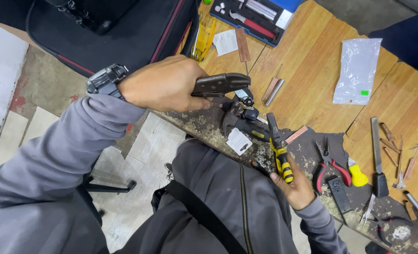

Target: Refining and shaping thin copper strips using various hand tools like pliers, wire cutters, and a file on a workshop bench.

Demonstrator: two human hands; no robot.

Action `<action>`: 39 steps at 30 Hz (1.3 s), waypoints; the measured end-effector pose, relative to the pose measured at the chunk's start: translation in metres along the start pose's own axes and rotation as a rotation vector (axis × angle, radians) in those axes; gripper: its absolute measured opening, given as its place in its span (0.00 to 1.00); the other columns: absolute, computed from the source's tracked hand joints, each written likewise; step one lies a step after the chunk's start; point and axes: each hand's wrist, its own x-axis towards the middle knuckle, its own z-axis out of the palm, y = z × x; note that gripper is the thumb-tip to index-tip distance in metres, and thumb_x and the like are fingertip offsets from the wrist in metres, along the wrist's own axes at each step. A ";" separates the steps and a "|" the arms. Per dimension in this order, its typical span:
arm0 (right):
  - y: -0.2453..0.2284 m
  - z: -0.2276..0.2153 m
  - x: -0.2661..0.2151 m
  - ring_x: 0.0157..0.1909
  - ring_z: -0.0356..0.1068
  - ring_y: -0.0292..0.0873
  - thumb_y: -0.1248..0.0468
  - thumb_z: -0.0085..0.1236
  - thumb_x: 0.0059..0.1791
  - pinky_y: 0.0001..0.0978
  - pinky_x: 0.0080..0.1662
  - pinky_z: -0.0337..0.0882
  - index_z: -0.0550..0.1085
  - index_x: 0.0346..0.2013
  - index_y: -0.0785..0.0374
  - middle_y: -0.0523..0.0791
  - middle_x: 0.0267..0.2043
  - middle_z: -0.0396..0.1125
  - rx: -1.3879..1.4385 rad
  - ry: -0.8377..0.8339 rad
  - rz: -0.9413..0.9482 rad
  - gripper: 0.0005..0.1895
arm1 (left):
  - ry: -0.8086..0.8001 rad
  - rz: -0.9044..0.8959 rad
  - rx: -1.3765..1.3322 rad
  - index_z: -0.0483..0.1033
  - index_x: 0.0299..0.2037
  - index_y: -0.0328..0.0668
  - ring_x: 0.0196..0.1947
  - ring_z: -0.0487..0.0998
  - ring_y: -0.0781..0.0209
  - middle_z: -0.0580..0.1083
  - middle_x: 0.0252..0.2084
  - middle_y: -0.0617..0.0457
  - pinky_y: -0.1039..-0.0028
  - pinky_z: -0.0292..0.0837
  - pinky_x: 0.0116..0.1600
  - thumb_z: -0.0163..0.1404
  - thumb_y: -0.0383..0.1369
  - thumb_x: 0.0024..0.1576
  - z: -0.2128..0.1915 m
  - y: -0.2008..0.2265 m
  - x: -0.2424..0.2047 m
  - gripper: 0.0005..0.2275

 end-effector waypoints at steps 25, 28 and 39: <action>-0.037 0.099 0.048 0.45 0.74 0.51 0.56 0.45 0.59 0.49 0.51 0.71 0.76 0.50 0.64 0.56 0.41 0.74 0.686 0.727 -0.297 0.17 | 0.130 0.032 -1.211 0.69 0.59 0.31 0.48 0.81 0.39 0.76 0.48 0.33 0.57 0.80 0.50 0.57 0.32 0.59 0.226 0.106 0.036 0.21; -0.075 0.093 0.036 0.44 0.70 0.64 0.62 0.49 0.57 0.61 0.52 0.69 0.73 0.49 0.78 0.67 0.40 0.70 0.764 0.759 -0.382 0.18 | 0.017 -0.055 -1.172 0.68 0.59 0.29 0.56 0.77 0.33 0.75 0.53 0.28 0.52 0.77 0.58 0.59 0.36 0.58 0.226 0.107 0.042 0.24; -0.081 0.088 0.035 0.41 0.69 0.39 0.45 0.41 0.57 0.36 0.45 0.72 0.73 0.50 0.60 0.44 0.39 0.69 1.069 0.519 -0.234 0.23 | -0.038 -0.382 -1.244 0.75 0.44 0.39 0.27 0.74 0.66 0.75 0.30 0.49 0.74 0.75 0.28 0.57 0.36 0.57 0.242 0.118 0.065 0.11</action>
